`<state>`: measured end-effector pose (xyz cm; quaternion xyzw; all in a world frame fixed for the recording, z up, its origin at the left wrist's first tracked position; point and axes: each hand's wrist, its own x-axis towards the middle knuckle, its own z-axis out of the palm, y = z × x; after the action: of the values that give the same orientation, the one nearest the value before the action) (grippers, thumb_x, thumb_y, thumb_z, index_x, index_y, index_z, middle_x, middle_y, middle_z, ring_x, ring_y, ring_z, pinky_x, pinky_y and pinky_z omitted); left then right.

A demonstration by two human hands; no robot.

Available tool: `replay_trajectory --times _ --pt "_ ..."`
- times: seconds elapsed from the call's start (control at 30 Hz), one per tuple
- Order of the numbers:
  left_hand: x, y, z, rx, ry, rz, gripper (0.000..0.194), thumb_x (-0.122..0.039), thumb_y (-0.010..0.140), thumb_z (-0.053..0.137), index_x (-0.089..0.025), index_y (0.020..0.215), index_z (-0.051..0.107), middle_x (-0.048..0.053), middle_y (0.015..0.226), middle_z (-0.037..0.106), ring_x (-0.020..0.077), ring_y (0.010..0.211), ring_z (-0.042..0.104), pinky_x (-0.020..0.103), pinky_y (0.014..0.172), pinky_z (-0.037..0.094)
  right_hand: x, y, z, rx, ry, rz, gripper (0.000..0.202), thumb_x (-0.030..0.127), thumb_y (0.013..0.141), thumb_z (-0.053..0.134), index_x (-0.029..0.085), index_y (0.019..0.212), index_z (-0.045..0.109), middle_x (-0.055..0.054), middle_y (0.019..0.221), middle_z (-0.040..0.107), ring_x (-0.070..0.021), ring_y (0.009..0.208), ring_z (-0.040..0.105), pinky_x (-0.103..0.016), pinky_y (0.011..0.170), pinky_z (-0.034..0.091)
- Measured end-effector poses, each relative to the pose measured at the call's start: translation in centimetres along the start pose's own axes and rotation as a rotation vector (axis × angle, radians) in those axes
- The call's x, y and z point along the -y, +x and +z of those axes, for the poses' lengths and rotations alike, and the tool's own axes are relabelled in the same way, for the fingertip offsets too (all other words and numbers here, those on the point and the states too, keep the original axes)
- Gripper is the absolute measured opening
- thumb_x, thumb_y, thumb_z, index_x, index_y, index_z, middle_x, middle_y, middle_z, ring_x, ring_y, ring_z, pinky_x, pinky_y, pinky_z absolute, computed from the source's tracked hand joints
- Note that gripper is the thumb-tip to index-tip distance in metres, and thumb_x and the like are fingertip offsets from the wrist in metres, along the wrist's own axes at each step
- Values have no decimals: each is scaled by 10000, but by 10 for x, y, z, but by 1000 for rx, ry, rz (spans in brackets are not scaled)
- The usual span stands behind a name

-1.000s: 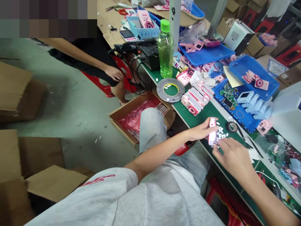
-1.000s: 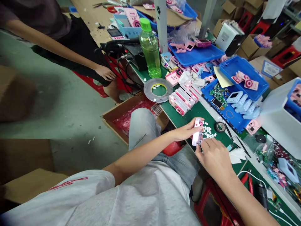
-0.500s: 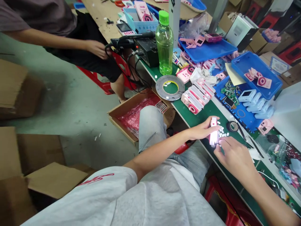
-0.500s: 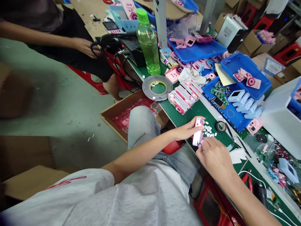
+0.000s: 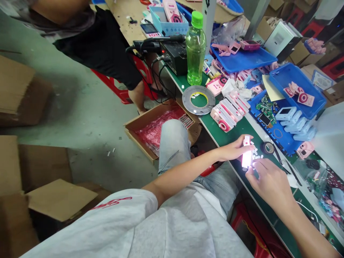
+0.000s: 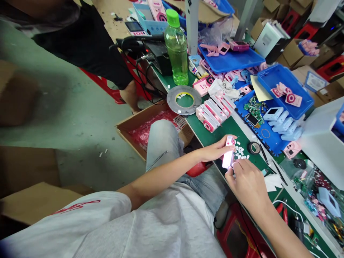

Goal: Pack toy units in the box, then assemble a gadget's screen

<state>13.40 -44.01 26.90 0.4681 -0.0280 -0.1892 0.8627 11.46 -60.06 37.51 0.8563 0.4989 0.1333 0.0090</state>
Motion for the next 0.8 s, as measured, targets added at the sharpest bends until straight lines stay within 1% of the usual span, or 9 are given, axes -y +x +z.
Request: replay_trajectory --times 0.07,0.13,0.23,0.37,0.47,0.6,0.7,0.8 --pt "-3 -2 -1 30 -65 -47 574 -448 906 707 -332 1397 434 -3 1017 571 148 853 614 289 745 522 1 1 -1 15 -15 -16 226 105 909 546 188 705 598 -53 710 652 -194 665 605 -313 641 439" --pt "-7 -6 -3 58 -131 -65 632 -450 857 753 -340 1399 448 4 1040 571 151 865 620 287 731 522 3 1 -2 20 -34 -24 231 106 908 549 188 697 601 -50 694 637 -200 669 600 -320 650 433" --pt "-11 -10 -6 126 -194 -62 738 -387 769 825 -340 1409 460 20 1105 586 157 902 628 292 750 527 7 2 -2 9 -64 -13 253 103 905 544 195 675 597 -46 672 623 -204 660 582 -326 636 411" --pt "-7 -11 -11 193 -207 -38 937 -304 647 897 -347 1453 422 40 1197 589 188 972 636 319 790 531 11 -1 3 -25 -67 -14 275 99 901 535 197 650 590 -49 665 627 -210 655 581 -338 628 405" --pt "-2 -8 -13 197 -182 -10 1038 -255 590 912 -332 1484 391 48 1218 584 198 991 624 353 843 517 11 -4 7 -37 -65 -16 269 102 902 533 190 658 604 -57 684 652 -214 662 602 -340 640 432" --pt "-2 -8 -11 192 -146 5 1064 -206 573 883 -320 1494 363 39 1202 575 196 1010 608 387 918 486 9 -6 11 -38 -75 0 252 131 924 526 184 702 633 -81 775 717 -215 691 654 -326 641 476" --pt "-4 -9 -8 168 -117 5 1065 -171 563 846 -305 1489 338 34 1181 560 191 1016 594 375 905 486 7 -10 14 -65 -76 21 249 160 950 506 175 744 646 -106 911 767 -211 740 706 -306 628 507" --pt "-4 -9 -4 121 -69 -3 1061 -142 558 789 -300 1490 307 31 1166 547 193 1008 591 372 879 494 3 -14 19 -75 -53 33 216 164 947 514 176 770 637 -101 972 784 -199 737 730 -286 596 520"
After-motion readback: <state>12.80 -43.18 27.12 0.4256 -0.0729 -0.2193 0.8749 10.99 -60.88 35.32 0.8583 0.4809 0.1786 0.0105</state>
